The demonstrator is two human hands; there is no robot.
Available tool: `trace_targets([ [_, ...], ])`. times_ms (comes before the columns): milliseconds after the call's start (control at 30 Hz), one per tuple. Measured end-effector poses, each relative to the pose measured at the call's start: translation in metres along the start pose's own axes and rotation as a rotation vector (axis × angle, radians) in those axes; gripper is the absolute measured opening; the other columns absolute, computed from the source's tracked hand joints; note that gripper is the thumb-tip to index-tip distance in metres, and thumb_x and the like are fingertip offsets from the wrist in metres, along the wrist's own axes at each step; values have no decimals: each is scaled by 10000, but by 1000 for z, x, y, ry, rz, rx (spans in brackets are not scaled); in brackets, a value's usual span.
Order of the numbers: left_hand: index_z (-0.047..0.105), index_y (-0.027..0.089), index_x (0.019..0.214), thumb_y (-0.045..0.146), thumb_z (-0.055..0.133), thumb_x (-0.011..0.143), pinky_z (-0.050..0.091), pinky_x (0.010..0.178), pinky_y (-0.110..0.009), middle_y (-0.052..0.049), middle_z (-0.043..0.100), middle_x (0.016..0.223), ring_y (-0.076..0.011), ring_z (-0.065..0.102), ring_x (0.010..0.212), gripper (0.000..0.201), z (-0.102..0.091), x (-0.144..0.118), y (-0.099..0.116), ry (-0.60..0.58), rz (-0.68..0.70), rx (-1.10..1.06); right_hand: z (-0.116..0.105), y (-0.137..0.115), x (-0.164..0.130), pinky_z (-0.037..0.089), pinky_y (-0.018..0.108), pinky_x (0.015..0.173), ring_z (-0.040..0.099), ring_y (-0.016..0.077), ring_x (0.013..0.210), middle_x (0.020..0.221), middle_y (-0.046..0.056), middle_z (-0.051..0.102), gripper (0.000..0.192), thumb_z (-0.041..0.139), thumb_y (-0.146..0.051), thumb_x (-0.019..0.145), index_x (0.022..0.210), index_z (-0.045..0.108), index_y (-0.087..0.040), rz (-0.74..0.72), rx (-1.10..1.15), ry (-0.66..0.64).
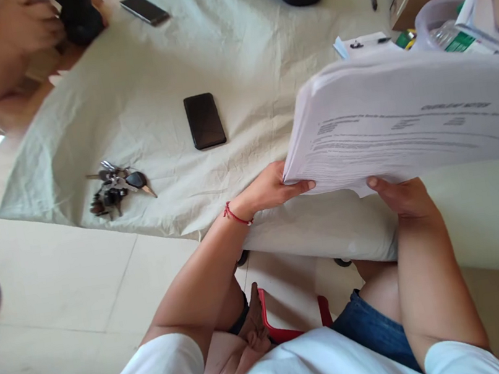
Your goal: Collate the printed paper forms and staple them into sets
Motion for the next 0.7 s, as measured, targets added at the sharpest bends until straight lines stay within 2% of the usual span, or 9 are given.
trace_targets([
  [100,786,210,1016,500,780,968,627,1060,-413,-101,831,1121,-301,746,1250,294,3,-2,2,2,-42,-31,4,0,-1,496,548,1373,709,271,1471,1288,-59,851,457,1024,-412,776,1187,825,-440,15,10,48],
  [200,807,207,1141,518,802,958,618,1105,-437,-115,835,1249,-317,727,1321,361,3,-3,5,-8,-32,-81,11,-2,-2,498,562,1372,728,290,1447,1290,-41,856,448,1014,-482,790,1195,830,-431,13,56,60],
  [367,794,196,1139,551,788,967,602,1133,-454,-110,841,1235,-339,731,1330,395,-8,4,-10,50,-71,60,15,-6,1,447,540,1410,609,280,1587,1445,-50,802,538,1016,-371,810,1305,813,-427,-3,-43,-4],
  [467,796,187,1200,615,709,1023,555,1222,-505,-122,834,1313,-365,683,1430,471,-4,7,-13,10,-18,44,15,-8,3,470,539,1395,602,302,1593,1493,-27,778,541,1003,-396,832,1337,809,-417,-32,-117,-24],
  [567,790,192,1319,667,598,1087,488,1312,-518,-114,798,1446,-353,639,1505,563,-2,5,-7,-9,34,-11,13,-8,3,457,520,1404,602,298,1594,1480,-18,787,499,976,-481,860,1326,814,-410,-33,-143,-43],
  [700,774,220,1418,692,624,1076,434,1365,-501,-85,751,1558,-342,589,1581,601,3,-3,-3,-58,-53,-87,10,-10,5,577,572,1292,715,343,1464,1400,27,828,482,927,-605,874,1277,837,-356,-2,-50,-51],
])
Point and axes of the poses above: each hand's wrist, its own x-axis towards the middle knuckle, its own z-axis out of the palm, y = z × x, the point moved 7 cm from there along x, towards the middle knuckle
